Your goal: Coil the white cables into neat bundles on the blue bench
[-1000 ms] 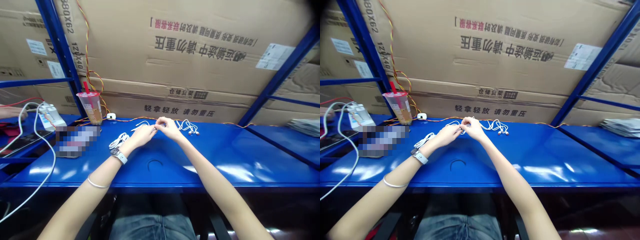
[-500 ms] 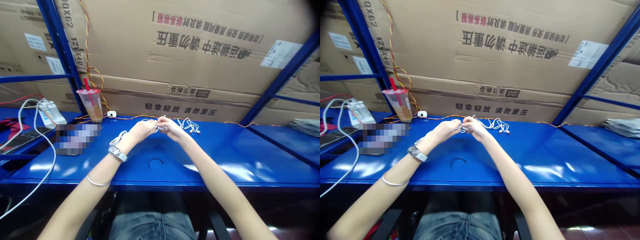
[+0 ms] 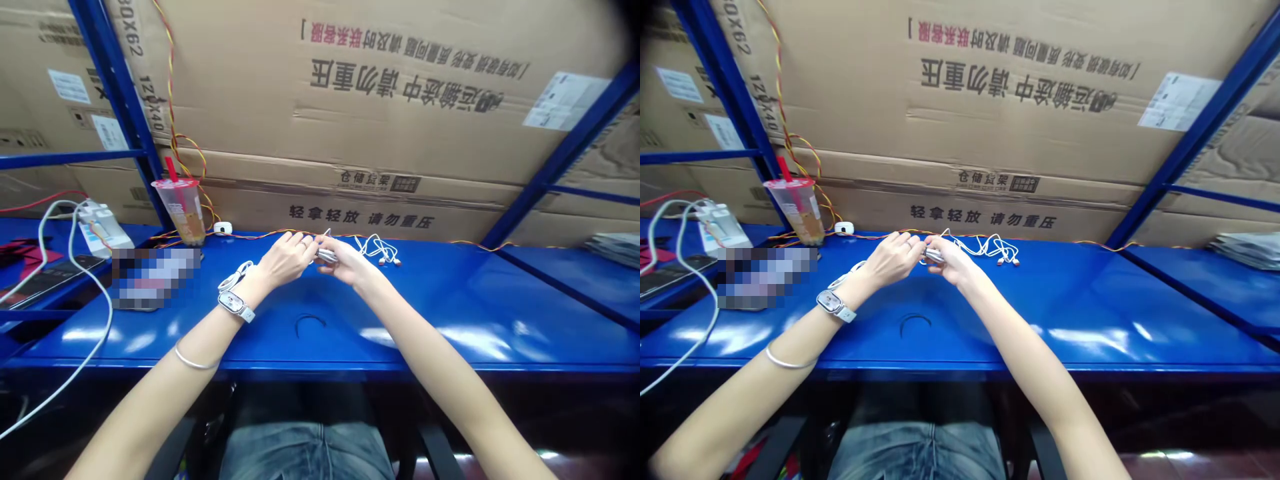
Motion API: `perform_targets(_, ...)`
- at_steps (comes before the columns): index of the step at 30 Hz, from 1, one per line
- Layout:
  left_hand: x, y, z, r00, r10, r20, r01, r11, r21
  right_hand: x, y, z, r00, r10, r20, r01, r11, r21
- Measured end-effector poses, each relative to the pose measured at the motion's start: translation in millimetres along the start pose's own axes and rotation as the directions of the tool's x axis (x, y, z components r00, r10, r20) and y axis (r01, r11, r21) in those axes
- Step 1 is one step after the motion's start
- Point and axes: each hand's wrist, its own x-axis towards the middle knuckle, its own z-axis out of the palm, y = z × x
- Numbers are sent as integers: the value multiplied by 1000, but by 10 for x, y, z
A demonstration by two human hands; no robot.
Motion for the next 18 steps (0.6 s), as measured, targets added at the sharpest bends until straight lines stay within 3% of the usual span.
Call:
perform_targets(7, 17, 15, -18, 999, 1, -42, -1, 1000, -9, 23, -5, -15, 996, 58, -66, -55, 998, 44)
perform_targets(10, 35, -10, -59, 992, -125, -25, 122, 987, -106, 44, -26, -30, 998, -19, -52, 21, 999, 43)
perform_targets(12, 37, -49, -83, 963, -269, 0, 262, 936, -234, 54, -51, -48, 986, -162, -25, 161, 987, -27)
perform_targets(15, 30, -125, -93, 870, -482, 99, 459, 722, -518, 47, -98, -69, 906, -420, 55, 421, 876, -234)
perform_targets(18, 41, -164, -83, 781, -557, 280, 494, 279, -823, 21, -134, -80, 823, -538, 182, 563, 731, -384)
